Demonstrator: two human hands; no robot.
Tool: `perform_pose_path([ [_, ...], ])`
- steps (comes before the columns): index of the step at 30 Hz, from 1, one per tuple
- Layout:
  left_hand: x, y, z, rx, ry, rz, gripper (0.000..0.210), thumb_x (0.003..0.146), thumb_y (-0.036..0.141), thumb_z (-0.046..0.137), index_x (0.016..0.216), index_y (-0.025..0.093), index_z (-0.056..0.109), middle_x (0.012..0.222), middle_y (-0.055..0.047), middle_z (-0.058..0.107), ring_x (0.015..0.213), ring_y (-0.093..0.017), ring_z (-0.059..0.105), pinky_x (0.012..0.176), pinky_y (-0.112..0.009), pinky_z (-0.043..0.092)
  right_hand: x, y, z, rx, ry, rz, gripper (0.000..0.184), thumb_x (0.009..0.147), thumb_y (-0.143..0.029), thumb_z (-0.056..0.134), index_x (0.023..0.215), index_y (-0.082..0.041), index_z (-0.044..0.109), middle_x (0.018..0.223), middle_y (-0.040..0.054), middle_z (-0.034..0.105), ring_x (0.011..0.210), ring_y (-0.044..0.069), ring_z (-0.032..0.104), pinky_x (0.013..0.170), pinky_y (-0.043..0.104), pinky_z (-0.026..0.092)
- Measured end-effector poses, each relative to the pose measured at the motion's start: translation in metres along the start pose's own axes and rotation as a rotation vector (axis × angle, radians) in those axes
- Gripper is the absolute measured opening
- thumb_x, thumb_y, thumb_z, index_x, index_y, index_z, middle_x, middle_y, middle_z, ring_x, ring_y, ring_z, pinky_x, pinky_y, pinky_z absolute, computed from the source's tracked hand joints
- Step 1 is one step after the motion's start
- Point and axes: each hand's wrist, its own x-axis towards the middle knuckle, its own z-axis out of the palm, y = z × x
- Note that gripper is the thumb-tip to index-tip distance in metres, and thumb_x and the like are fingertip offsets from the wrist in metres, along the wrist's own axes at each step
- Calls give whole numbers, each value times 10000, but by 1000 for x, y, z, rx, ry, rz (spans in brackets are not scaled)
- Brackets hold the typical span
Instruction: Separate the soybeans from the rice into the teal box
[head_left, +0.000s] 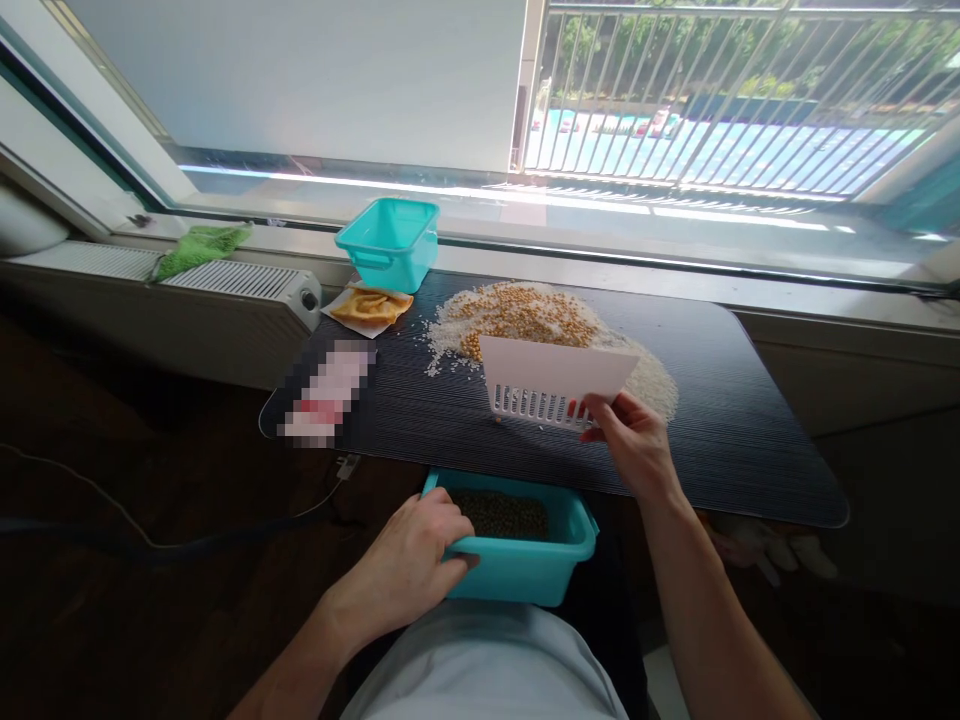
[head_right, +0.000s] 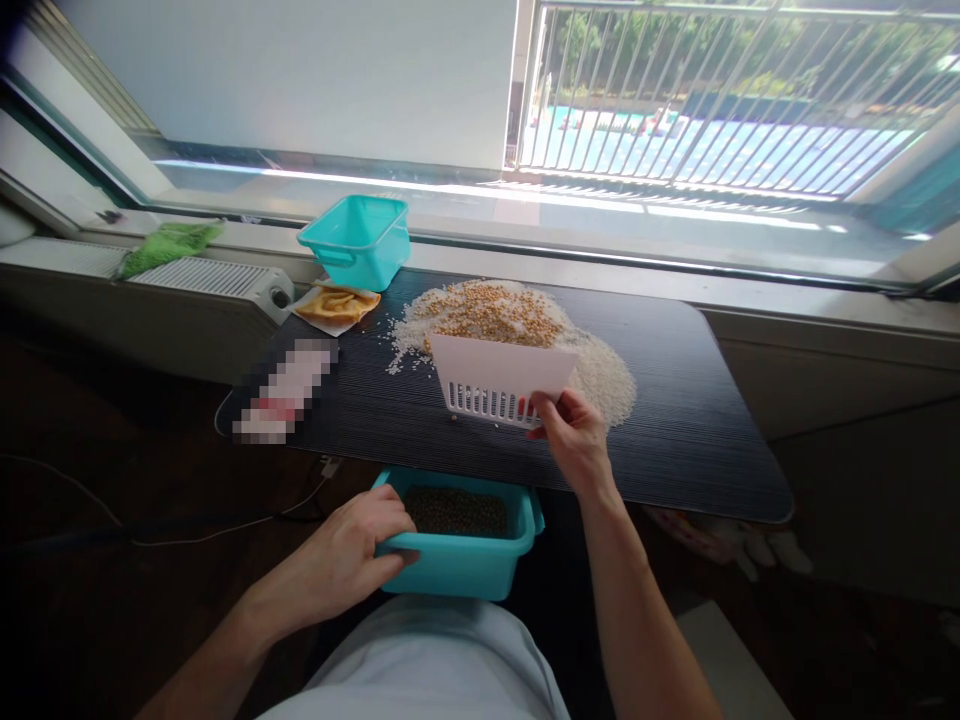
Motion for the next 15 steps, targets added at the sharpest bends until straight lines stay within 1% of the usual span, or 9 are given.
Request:
perform_pose_path([
  [5,0,1,-1,9,-2,-3,185,794,120,539,621,183,527,738,-10,607,851,-186,539,764,-295,395,-8,3,-1,-9,-40,-8,318,688,-463,732,837,-183,716,755,22,698,664,161,628,470,242,547],
  [8,1,1,1,23,14,1,191,804,131,545,620,183,535,734,-10,618,855,-190,547,768,-299,400,-18,2,-5,-30,-99,26,314,690,-456,735,844,-182,719,722,12,691,595,135,589,455,233,531],
  [10,0,1,2,41,25,16,197,820,146,547,627,185,555,731,-14,632,871,-196,556,800,-307,409,-27,-1,-8,-62,-172,54,320,684,-459,740,837,-179,720,693,6,687,524,117,551,439,237,519],
  [12,1,1,2,63,24,32,208,835,163,549,629,188,574,717,-20,643,890,-204,568,832,-313,419,-37,-5,-11,-108,-247,64,326,664,-473,753,792,-175,719,666,6,684,479,110,528,424,244,509],
  [13,1,2,3,75,24,37,208,836,172,555,630,189,581,716,-25,649,898,-209,573,832,-313,426,-41,-7,-13,-127,-265,63,327,654,-478,759,769,-175,717,652,6,682,467,111,523,418,246,505],
  [15,1,2,3,79,31,33,199,836,188,571,638,188,593,731,-32,662,907,-213,581,822,-311,437,-49,-10,-14,-144,-255,56,322,646,-476,770,756,-178,718,644,9,686,466,115,529,418,246,505],
])
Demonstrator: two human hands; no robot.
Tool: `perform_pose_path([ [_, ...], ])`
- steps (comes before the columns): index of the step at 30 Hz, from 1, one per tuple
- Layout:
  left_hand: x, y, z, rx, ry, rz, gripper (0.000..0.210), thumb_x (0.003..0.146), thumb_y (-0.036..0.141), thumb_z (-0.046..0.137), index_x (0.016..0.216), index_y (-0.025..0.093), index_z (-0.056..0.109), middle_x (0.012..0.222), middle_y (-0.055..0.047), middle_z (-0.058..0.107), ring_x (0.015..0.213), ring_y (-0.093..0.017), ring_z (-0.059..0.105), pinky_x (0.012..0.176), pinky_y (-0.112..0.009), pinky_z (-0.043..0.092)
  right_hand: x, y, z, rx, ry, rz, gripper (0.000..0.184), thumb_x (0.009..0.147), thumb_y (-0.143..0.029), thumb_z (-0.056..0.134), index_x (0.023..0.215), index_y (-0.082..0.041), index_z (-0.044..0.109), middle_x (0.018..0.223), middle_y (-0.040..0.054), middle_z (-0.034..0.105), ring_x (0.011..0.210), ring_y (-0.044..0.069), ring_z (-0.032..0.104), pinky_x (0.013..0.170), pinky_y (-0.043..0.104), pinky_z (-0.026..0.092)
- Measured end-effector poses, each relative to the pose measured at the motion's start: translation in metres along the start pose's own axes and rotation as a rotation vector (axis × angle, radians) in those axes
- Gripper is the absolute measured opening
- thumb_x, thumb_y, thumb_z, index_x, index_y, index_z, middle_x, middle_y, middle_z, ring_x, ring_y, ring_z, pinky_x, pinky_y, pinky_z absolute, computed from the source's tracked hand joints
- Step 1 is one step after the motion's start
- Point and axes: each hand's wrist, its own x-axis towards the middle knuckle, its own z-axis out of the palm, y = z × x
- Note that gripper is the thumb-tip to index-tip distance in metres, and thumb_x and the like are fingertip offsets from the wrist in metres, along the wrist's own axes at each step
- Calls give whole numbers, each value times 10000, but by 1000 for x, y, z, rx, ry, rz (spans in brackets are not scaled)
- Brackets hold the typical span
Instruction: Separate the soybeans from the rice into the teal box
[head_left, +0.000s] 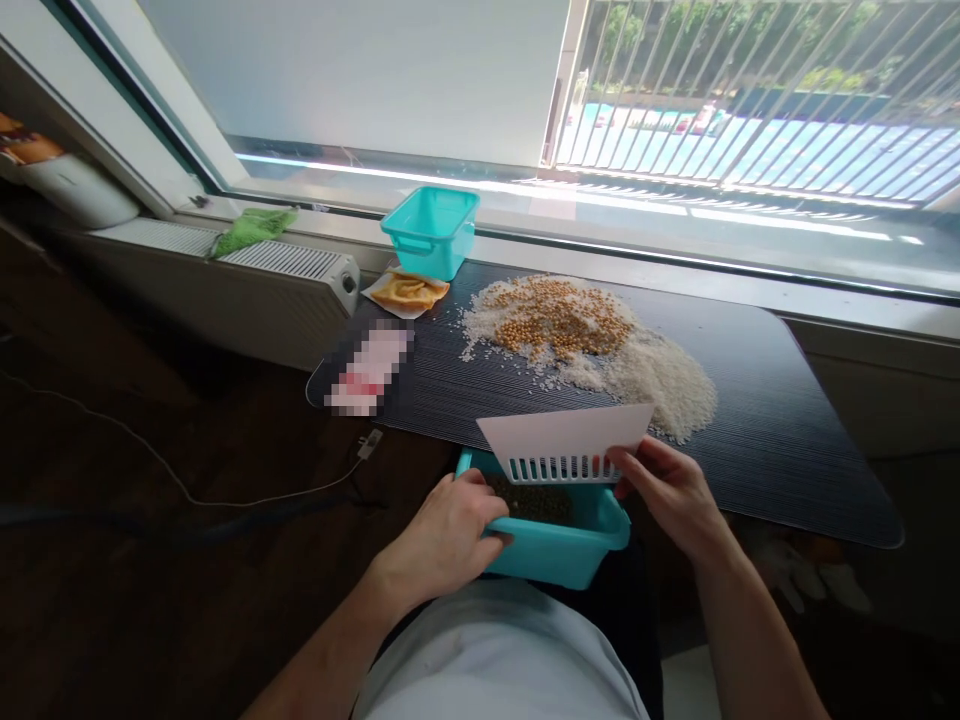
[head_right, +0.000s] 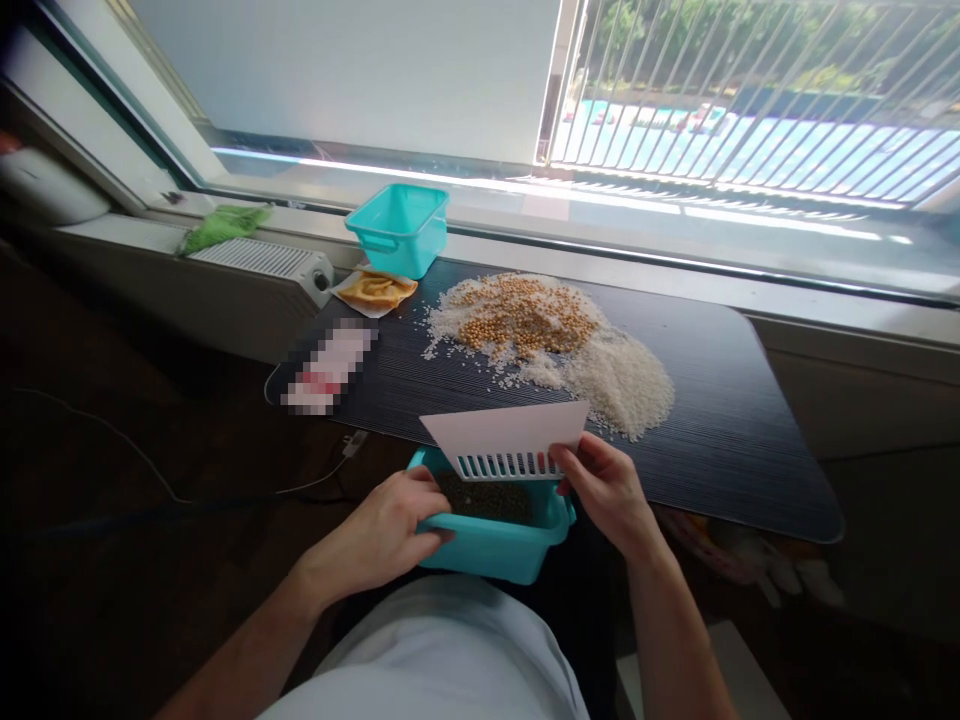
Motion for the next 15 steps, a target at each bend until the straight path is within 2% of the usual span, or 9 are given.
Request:
perform_pose_path([
  [7,3,2,4,-6,23,-6,146,839,235,617,706,179,635,834,-56,702,949,-235,589,836,-348,435,-6,9,5,89,263,-27,304,604,-446,822,750,-197,727,702,5,717,481,110,560,437,236,526],
  [12,6,4,3,-12,14,-8,144,839,243,617,712,179,635,832,-55,704,950,-245,589,802,-356,434,-5,6,6,186,332,32,304,584,-449,837,752,-221,725,699,-5,713,480,118,578,411,241,529],
  [15,8,4,-2,-13,-4,-1,164,832,249,622,682,181,619,799,-43,697,923,-229,593,775,-333,435,-4,-1,3,192,428,44,284,588,-439,839,746,-235,721,682,1,698,461,129,575,369,251,514],
])
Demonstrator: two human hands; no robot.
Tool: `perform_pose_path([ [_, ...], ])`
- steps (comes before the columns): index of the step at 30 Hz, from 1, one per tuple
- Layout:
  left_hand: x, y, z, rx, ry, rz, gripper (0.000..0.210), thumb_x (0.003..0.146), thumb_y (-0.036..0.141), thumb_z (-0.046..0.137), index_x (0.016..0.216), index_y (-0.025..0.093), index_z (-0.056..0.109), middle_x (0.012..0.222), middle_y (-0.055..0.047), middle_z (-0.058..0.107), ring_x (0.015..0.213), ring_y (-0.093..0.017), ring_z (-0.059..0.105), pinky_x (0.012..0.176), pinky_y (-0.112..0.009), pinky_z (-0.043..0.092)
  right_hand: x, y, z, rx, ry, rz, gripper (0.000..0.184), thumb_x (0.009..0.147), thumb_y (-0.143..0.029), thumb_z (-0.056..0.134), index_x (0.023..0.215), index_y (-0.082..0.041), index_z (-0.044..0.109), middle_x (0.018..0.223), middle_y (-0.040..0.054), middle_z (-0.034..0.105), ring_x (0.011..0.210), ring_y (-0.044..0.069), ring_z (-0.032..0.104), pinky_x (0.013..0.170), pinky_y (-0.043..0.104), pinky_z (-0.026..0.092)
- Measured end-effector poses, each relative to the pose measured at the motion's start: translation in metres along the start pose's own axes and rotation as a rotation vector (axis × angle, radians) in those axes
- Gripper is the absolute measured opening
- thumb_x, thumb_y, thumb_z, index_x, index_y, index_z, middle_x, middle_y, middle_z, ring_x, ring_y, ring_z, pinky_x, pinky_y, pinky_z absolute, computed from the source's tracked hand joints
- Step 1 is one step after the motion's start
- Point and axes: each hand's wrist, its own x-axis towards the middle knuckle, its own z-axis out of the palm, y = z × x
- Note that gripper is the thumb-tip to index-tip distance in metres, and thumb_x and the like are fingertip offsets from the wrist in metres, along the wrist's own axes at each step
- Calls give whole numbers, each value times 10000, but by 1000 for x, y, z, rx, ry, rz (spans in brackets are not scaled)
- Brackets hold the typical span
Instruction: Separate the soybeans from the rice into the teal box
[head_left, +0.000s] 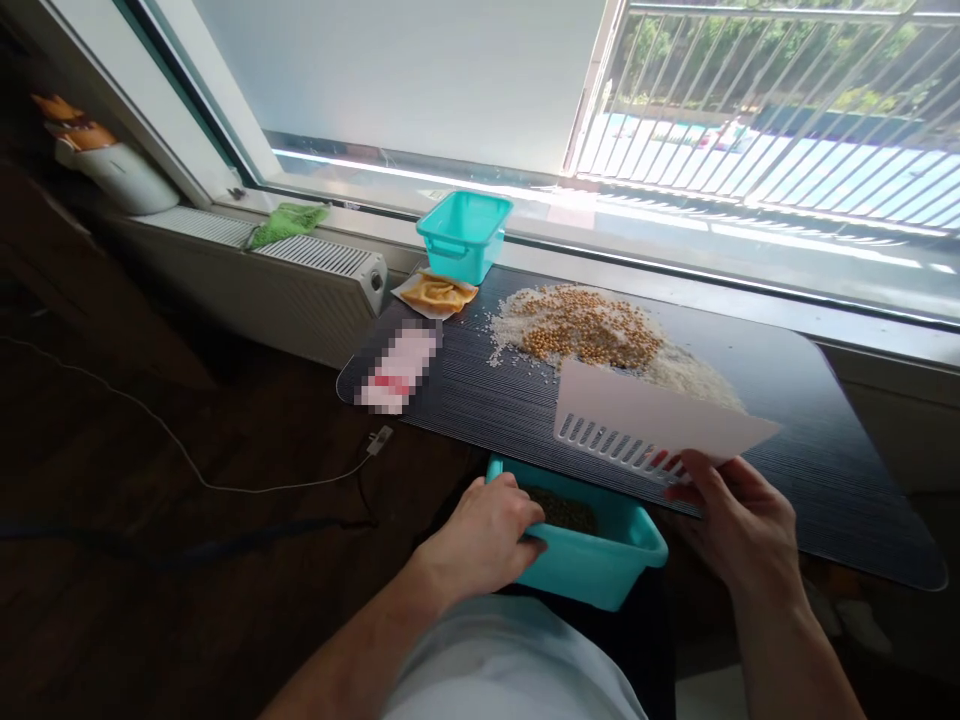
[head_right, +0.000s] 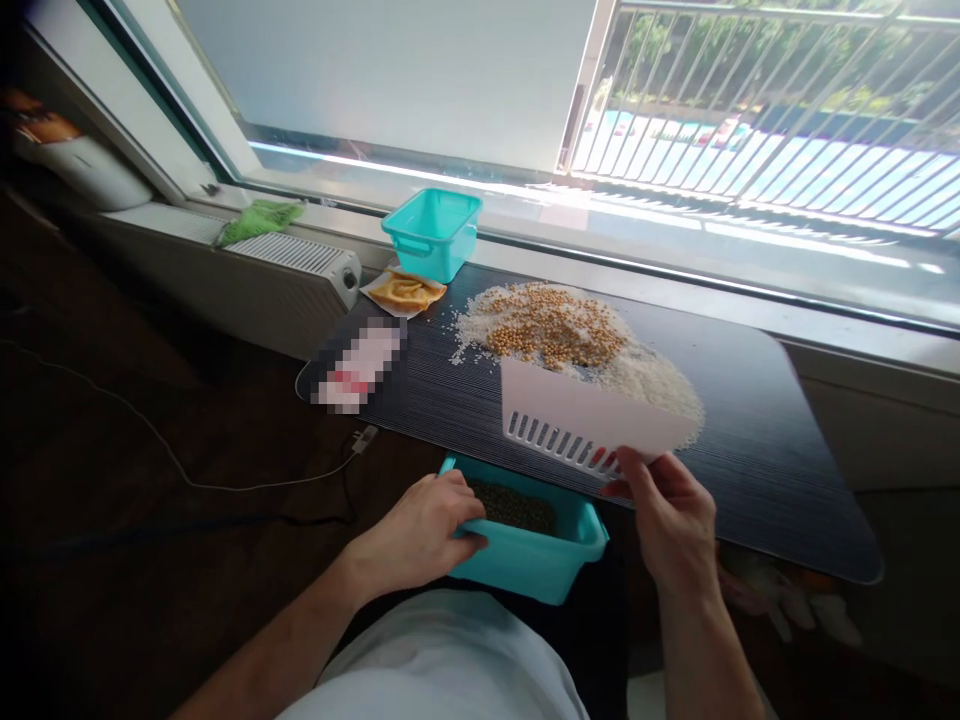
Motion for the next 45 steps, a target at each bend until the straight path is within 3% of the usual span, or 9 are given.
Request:
perform_pose_path([
  [4,1,0,-3,3,-15,-11,179,822,244,621,656,185,594,782,-31,690,902,-214,591,757,-309,431,10,-4,-4,31,147,-33,253,584,-393,854,695,-216,710,703,15,697,505,117,599,433,224,542],
  [9,2,2,-1,10,-21,-16,209,804,218,607,611,187,535,731,-31,654,861,-210,573,742,-305,420,34,4,-7,39,207,-168,280,634,-423,811,723,-180,704,730,18,710,604,118,633,472,193,545],
  [24,-2,4,-2,-131,-54,-78,141,749,124,506,622,185,510,726,-4,569,834,-180,532,738,-292,370,72,14,17,65,93,-181,402,666,-532,727,816,-162,687,717,21,696,617,149,634,475,247,561],
  [28,-1,4,-4,-121,-69,-89,140,757,132,510,628,183,515,737,-10,570,838,-185,534,748,-300,371,74,14,23,50,27,-166,416,681,-545,705,834,-158,692,746,38,706,651,165,649,478,248,555],
  [35,-4,1,-4,-128,-60,-98,136,752,122,503,637,185,538,744,-6,561,822,-180,531,732,-298,368,82,10,32,55,28,-147,370,679,-511,699,807,-165,687,772,47,721,702,185,669,497,256,551],
  [45,-8,-4,-6,-118,-31,-111,145,758,107,505,663,186,582,776,-18,592,822,-183,543,753,-300,390,70,10,25,99,-40,-80,385,639,-493,745,845,-170,711,761,35,719,671,168,655,453,230,535],
])
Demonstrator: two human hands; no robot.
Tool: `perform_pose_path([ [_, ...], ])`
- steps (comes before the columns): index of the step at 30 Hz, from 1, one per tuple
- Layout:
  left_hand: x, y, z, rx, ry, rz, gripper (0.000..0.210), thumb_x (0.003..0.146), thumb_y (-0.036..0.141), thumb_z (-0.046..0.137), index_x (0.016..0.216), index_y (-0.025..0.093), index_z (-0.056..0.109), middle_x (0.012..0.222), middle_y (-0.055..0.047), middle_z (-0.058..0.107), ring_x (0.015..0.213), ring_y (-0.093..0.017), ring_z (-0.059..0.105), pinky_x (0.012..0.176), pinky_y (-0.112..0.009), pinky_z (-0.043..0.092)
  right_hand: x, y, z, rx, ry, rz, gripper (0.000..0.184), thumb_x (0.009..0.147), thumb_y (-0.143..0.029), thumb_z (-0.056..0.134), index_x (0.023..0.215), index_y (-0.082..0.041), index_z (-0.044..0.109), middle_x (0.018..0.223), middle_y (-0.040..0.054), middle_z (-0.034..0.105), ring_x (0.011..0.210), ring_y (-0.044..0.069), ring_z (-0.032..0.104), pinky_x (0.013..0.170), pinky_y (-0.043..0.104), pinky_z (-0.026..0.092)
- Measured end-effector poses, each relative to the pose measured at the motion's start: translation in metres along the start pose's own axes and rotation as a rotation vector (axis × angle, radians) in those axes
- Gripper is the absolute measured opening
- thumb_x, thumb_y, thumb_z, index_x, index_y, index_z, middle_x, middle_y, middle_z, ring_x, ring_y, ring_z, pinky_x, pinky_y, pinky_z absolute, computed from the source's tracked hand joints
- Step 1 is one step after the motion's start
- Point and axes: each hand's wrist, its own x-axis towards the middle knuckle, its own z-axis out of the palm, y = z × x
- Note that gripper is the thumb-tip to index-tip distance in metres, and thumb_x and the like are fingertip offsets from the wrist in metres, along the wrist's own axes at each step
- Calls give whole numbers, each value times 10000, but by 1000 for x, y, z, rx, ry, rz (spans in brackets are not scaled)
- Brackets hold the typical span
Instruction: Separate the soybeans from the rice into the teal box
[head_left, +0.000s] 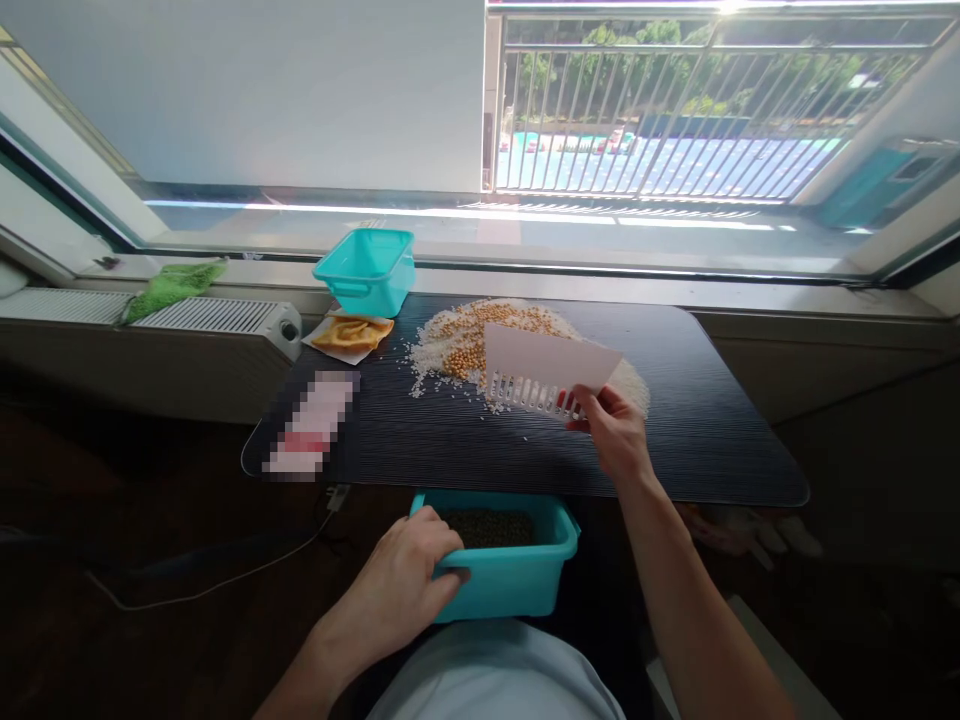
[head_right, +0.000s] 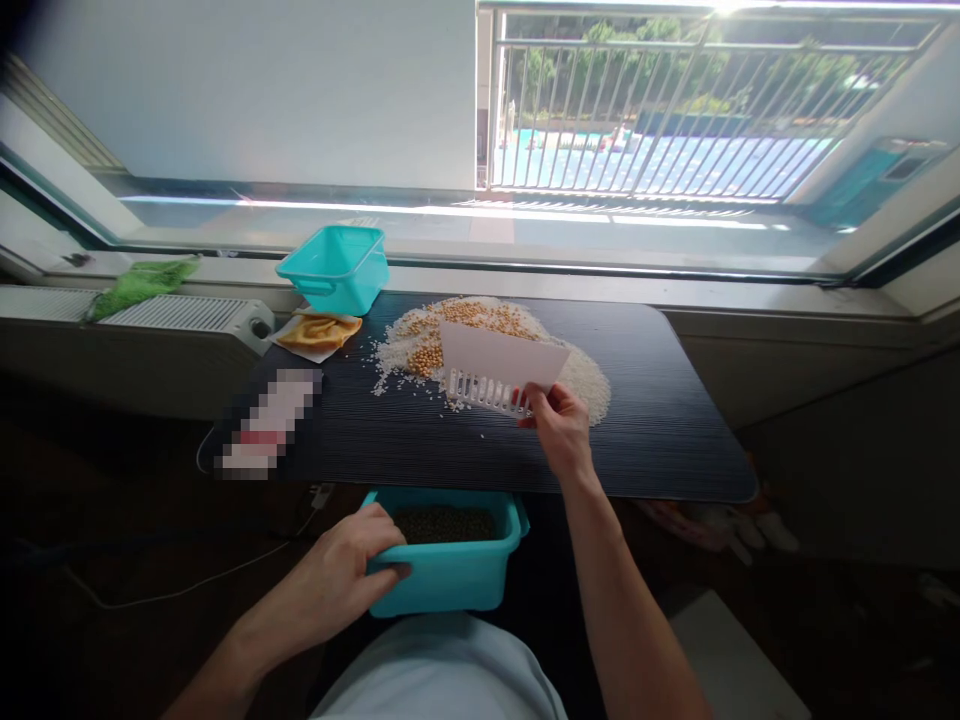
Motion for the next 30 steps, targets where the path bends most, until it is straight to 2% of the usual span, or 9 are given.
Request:
perform_pose_path([
  [4,2,0,-2,-3,-9,-2,143,761,110,507,679,189,593,780,-20,603,828,-185,545,757,-299,393,1,3,-1,-14,17,-8,355,651,-484,740,802,-164,704,737,31,710,658,157,645,438,212,525],
  [11,2,-1,-1,2,-10,0,150,752,102,503,660,190,582,765,-16,602,824,-184,540,749,-295,399,-3,-1,-1,-55,-18,12,388,654,-495,729,856,-164,716,757,32,712,646,155,638,438,220,529],
  [17,0,0,-3,-1,-8,-3,147,774,127,510,658,189,575,773,-17,594,808,-182,537,738,-299,402,4,-3,12,-52,-52,-5,374,666,-510,712,828,-173,699,747,28,697,654,149,621,461,226,527],
  [26,-5,-11,-4,4,23,-19,143,795,134,517,699,191,606,802,-26,606,830,-190,538,767,-310,397,-1,-2,49,-36,-280,21,300,707,-476,669,798,-189,668,751,13,680,682,137,612,511,216,520],
  [30,-7,-14,-6,-5,41,-35,140,800,141,526,707,189,619,813,-32,611,835,-192,539,774,-312,401,-2,-3,56,-26,-353,33,242,699,-423,673,774,-192,667,726,-5,675,653,127,598,505,213,510],
])
